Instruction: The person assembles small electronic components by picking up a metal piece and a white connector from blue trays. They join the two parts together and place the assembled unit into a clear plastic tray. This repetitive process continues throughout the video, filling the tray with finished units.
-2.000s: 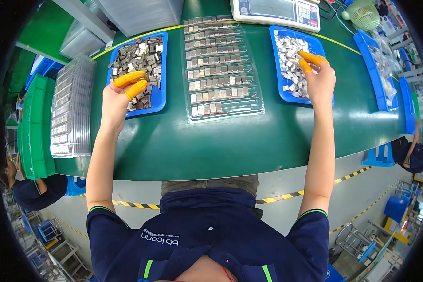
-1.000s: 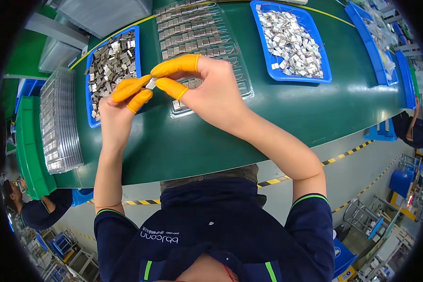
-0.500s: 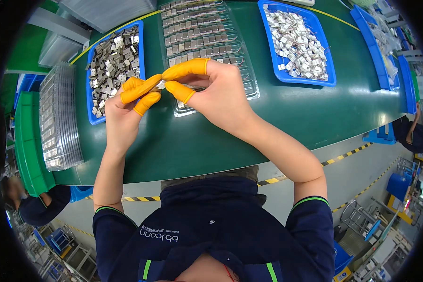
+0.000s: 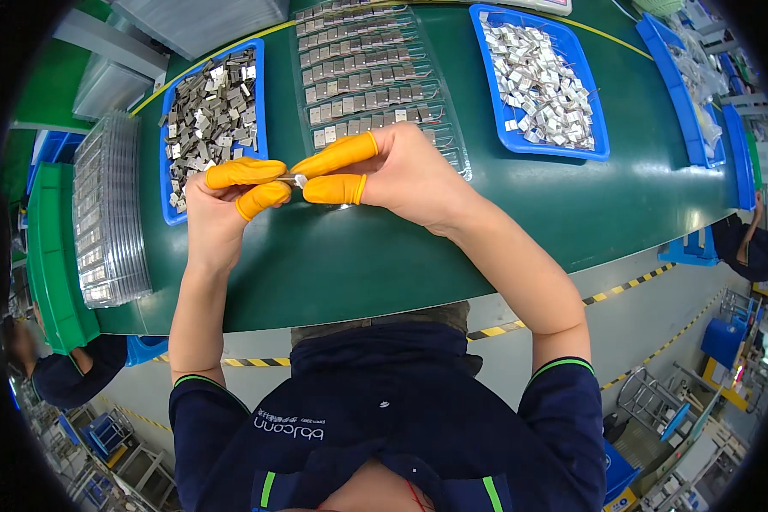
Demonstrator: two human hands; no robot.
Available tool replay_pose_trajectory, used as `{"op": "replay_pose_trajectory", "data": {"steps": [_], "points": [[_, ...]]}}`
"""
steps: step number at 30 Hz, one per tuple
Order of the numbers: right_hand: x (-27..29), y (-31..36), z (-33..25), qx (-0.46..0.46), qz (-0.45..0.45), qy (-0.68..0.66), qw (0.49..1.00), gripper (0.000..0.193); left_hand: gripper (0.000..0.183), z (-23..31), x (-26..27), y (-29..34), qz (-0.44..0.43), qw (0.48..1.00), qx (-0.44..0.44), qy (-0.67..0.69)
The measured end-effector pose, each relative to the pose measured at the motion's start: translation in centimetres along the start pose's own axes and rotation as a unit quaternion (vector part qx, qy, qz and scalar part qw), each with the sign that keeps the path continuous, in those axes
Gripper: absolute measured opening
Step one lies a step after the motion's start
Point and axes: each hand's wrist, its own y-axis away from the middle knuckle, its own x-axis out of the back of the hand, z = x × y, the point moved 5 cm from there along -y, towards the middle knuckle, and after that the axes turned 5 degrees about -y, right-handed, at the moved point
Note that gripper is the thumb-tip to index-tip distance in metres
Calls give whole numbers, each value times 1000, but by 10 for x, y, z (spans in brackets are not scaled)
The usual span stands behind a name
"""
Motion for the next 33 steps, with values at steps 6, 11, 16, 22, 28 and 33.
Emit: {"op": "replay_pose_trajectory", "data": {"steps": [6, 11, 16, 22, 28, 33], "points": [[2, 0, 6, -8, -11, -24, 1000, 20, 20, -7, -8, 1, -50, 998, 17, 31], [-2, 2, -1, 72, 36, 32, 996, 17, 20, -14, -8, 0, -9, 999, 15, 29], [5, 18, -24, 277, 127, 273, 912, 16, 24, -1, -15, -2, 31, 999, -21, 13], [25, 56, -23, 391, 198, 609, 661, 17, 26, -16, -2, -9, 41, 996, -41, -66], [23, 52, 3, 389, 165, 665, 616, 17, 26, -10, -2, -7, 48, 994, -52, -87], [22, 51, 7, 377, 163, 660, 629, 16, 24, -2, 11, -7, 87, 991, -67, -75]]}}
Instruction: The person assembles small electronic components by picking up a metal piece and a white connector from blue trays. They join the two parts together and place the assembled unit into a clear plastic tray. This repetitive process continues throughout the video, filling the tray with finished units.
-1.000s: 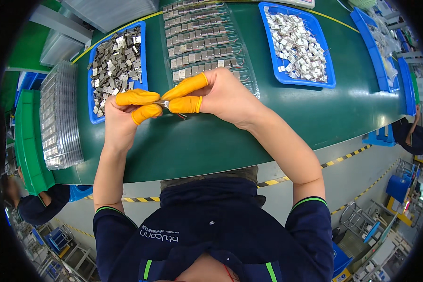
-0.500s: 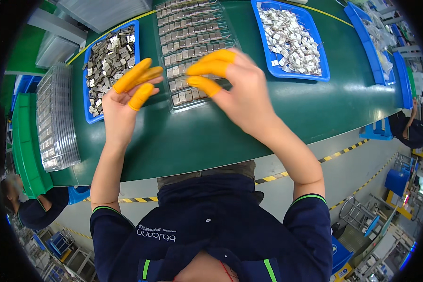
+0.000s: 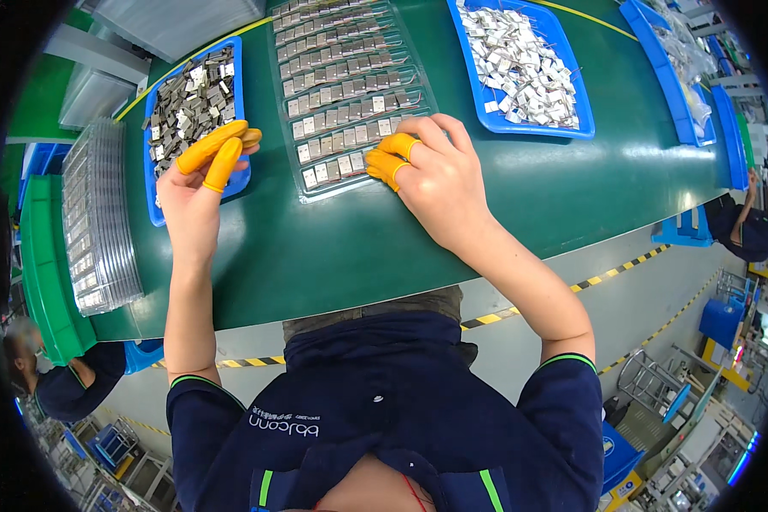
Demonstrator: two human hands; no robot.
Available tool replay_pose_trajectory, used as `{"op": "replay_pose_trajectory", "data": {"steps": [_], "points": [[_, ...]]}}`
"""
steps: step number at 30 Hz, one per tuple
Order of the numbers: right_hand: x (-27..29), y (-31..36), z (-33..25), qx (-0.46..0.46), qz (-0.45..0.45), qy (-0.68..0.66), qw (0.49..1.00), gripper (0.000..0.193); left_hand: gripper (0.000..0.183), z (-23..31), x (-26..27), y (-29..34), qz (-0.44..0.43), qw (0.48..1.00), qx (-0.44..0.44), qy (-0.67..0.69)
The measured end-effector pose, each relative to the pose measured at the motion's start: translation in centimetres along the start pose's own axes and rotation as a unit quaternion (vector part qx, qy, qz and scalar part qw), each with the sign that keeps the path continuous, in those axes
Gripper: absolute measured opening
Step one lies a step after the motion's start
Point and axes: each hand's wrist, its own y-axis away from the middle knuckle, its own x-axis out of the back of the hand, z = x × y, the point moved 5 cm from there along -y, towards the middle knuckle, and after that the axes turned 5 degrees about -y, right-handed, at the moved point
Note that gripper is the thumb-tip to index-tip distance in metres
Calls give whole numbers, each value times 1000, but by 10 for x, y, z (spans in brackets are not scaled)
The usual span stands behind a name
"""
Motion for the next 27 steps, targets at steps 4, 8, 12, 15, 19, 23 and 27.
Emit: {"op": "replay_pose_trajectory", "data": {"steps": [4, 8, 12, 15, 19, 23, 27], "points": [[9, -5, 2, -14, 8, -10, 1000, 20, 22, 6, 13, -6, 32, 993, -68, -91], [40, -4, 66, -156, 55, 86, 982, 27, 22, 14, 38, -15, 113, 894, -134, -413], [50, 4, 138, -224, 42, 204, 952, 34, 22, 2, 54, -32, 115, 800, -149, -570], [37, 14, 158, -338, -43, 166, 925, 37, 23, 2, 50, -40, 77, 773, -198, -598], [38, 16, 156, -388, -29, 161, 907, 27, 27, 2, 41, -42, 51, 782, -187, -593], [43, 21, 159, -424, 8, 184, 887, 23, 22, -4, 44, -40, 45, 740, -214, -636], [48, 20, 159, -408, 70, 148, 898, 22, 17, -2, 38, -39, 54, 770, -210, -600]]}}
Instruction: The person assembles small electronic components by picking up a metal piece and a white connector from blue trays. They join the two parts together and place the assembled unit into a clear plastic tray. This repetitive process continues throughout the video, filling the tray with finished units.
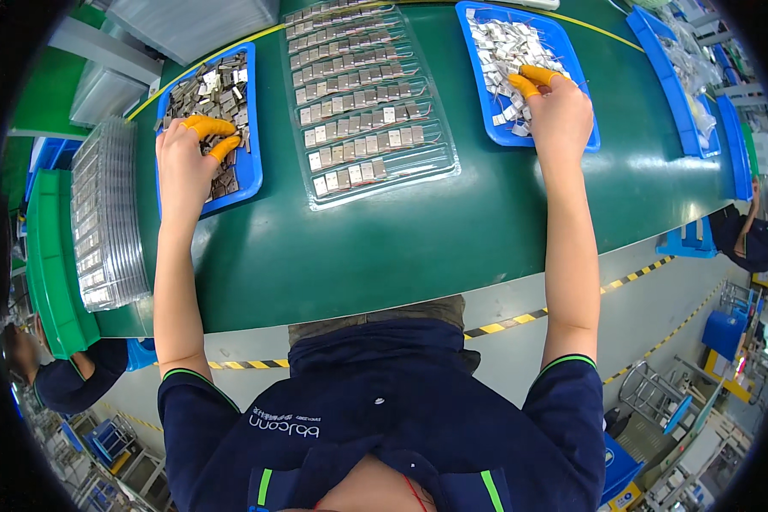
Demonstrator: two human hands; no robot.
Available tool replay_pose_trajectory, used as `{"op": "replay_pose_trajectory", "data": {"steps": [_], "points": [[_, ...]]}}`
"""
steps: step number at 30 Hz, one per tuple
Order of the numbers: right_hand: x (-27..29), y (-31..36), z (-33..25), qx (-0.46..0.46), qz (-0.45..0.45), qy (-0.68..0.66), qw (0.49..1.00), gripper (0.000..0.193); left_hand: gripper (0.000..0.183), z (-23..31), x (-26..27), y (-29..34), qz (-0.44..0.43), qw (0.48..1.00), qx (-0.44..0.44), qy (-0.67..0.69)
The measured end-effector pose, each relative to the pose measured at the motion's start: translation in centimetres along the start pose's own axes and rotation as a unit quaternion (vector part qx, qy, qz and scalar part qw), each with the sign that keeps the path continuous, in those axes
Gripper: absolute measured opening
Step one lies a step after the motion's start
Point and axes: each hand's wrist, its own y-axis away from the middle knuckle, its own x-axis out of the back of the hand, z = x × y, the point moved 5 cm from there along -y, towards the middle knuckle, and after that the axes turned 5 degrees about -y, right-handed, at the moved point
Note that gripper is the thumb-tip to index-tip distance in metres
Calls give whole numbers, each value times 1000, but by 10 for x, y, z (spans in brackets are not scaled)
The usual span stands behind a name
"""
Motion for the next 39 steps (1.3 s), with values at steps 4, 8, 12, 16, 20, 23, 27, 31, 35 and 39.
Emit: {"op": "replay_pose_trajectory", "data": {"steps": [4, 8, 12, 16, 20, 23, 27, 31, 35, 39], "points": [[4, -1, 2, 51, 60, -67, 995, 21, 20, -3, 2, 1, -5, 992, 80, 97], [9, 1, 0, -22, 33, -16, 999, 21, 18, -11, -6, 5, -7, 916, 161, 368], [13, -1, -2, 4, 62, -109, 992, 26, 20, 3, -1, 14, -27, 874, 166, 456], [15, -4, 4, -2, 67, -168, 983, 26, 23, 17, -1, 20, -63, 814, 199, 543], [17, -4, 2, -33, 52, -237, 969, 25, 25, 27, 1, 23, -86, 806, 202, 550], [12, -9, 18, -48, 67, -291, 953, 24, 26, 28, 4, 25, -44, 808, 207, 550], [14, -13, 28, -66, 114, -285, 949, 24, 25, 25, 5, 28, 25, 764, 241, 598], [12, -19, 40, -53, 122, -294, 946, 24, 25, 29, 2, 30, 20, 747, 246, 617], [4, -22, 38, -25, 50, -171, 984, 25, 24, 34, -2, 30, -2, 747, 256, 614], [-5, -31, 38, -3, -42, -73, 996, 23, 24, 36, -4, 30, -12, 745, 249, 618]]}}
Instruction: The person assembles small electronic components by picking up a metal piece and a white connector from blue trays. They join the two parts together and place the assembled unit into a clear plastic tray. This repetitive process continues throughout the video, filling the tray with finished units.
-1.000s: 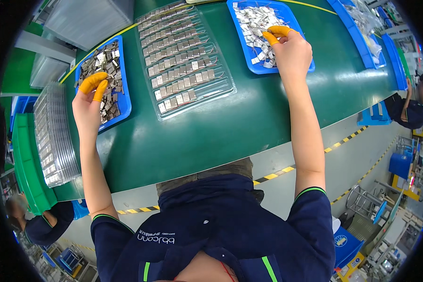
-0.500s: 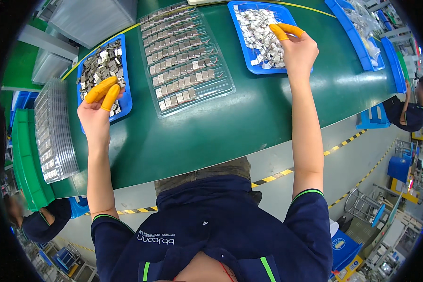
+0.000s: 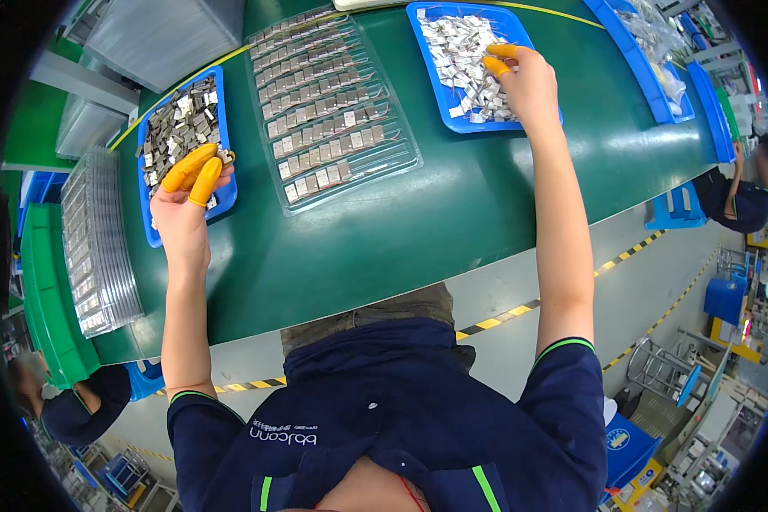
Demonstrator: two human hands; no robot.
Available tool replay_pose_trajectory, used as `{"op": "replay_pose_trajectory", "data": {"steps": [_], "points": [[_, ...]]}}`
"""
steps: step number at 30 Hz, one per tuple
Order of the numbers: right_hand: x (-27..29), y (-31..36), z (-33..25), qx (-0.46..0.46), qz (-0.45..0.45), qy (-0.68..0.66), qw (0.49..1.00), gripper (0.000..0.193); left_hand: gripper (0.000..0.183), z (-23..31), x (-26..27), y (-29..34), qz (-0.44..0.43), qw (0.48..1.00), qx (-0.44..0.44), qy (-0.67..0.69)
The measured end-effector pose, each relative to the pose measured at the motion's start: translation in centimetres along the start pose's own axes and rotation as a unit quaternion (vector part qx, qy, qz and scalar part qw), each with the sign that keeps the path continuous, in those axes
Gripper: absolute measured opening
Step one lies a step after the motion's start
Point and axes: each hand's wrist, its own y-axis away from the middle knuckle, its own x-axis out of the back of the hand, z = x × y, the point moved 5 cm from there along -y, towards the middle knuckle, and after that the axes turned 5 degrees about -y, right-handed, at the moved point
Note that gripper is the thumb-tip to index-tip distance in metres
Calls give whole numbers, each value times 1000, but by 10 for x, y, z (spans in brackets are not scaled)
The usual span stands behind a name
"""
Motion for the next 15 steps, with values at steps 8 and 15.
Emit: {"op": "replay_pose_trajectory", "data": {"steps": [8, 15], "points": [[7, -6, -5, -13, -103, 37, 994, 23, 24, -9, 2, -1, -1, 1000, 11, 0], [8, -9, 2, -10, -96, 80, 992, 22, 28, -9, 2, 3, 43, 998, 1, 47]]}}
